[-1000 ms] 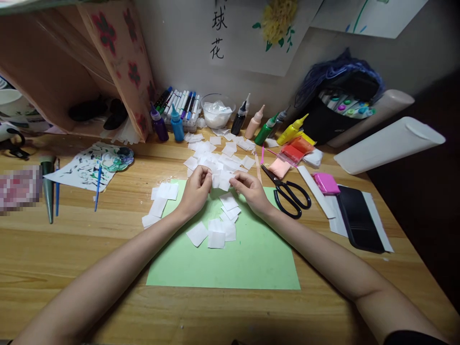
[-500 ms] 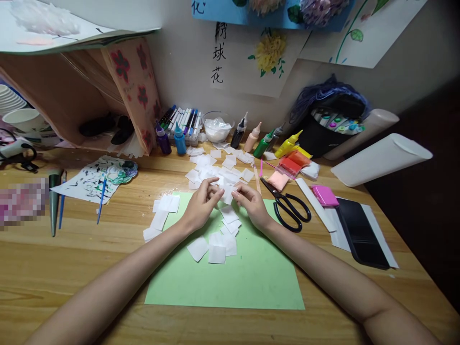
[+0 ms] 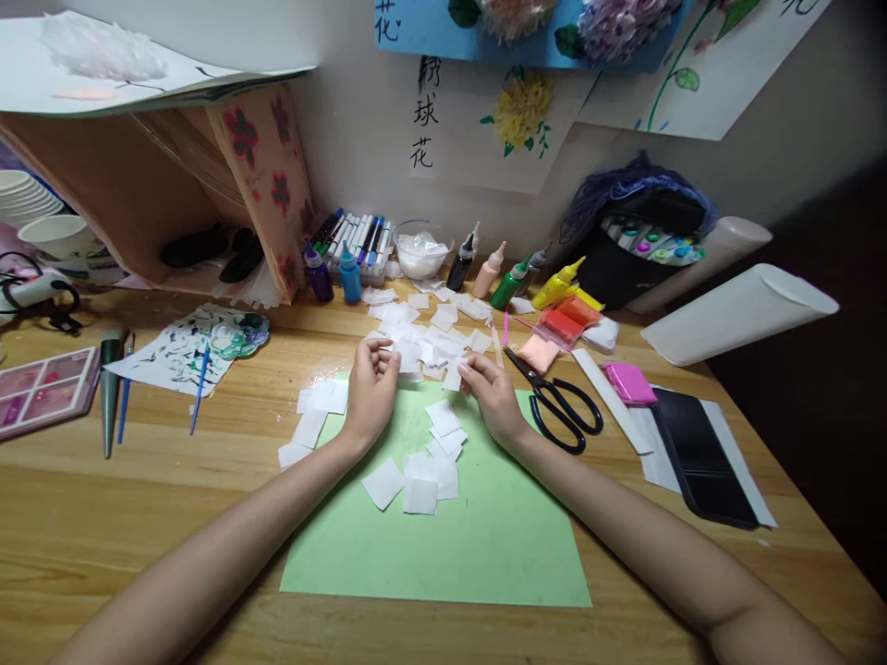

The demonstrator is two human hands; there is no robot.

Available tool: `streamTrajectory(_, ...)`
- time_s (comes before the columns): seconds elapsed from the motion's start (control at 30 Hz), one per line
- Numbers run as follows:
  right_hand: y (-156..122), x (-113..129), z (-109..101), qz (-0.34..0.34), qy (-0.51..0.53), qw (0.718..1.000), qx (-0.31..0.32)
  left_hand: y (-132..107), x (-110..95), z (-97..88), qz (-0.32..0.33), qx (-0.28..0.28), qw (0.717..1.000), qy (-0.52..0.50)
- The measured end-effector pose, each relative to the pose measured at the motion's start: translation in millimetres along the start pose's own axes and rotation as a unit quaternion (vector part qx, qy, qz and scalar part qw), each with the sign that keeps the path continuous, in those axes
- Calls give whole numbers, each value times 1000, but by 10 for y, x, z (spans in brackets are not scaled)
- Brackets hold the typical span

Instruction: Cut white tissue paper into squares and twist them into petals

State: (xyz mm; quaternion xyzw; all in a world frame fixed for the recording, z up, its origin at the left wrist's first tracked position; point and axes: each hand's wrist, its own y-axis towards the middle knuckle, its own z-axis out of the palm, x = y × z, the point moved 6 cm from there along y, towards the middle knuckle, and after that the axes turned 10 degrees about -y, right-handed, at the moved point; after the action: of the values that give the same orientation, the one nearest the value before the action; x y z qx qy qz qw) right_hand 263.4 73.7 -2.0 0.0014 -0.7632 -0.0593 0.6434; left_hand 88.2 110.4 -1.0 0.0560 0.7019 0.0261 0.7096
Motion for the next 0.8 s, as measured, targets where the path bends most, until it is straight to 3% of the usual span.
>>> streamTrajectory(0.07,6,3,14,9,-5,1000,6,-2,-26,-29,14,-25,998,56)
streamTrajectory(0.17,5,26,31,13,-38,999,11,-60,-205,-5,98,-33,982,155)
streamTrajectory(0.33,-12,30,81,5,-85,996,39,-178,-363,244,184,132,950,217)
streamTrajectory(0.5,-20,40,129,-17,-107,991,78,-167,-307,256,163,139,955,207)
streamTrajectory(0.8,-23,4,134,-15,-126,989,77,-143,-279,228,120,131,973,149)
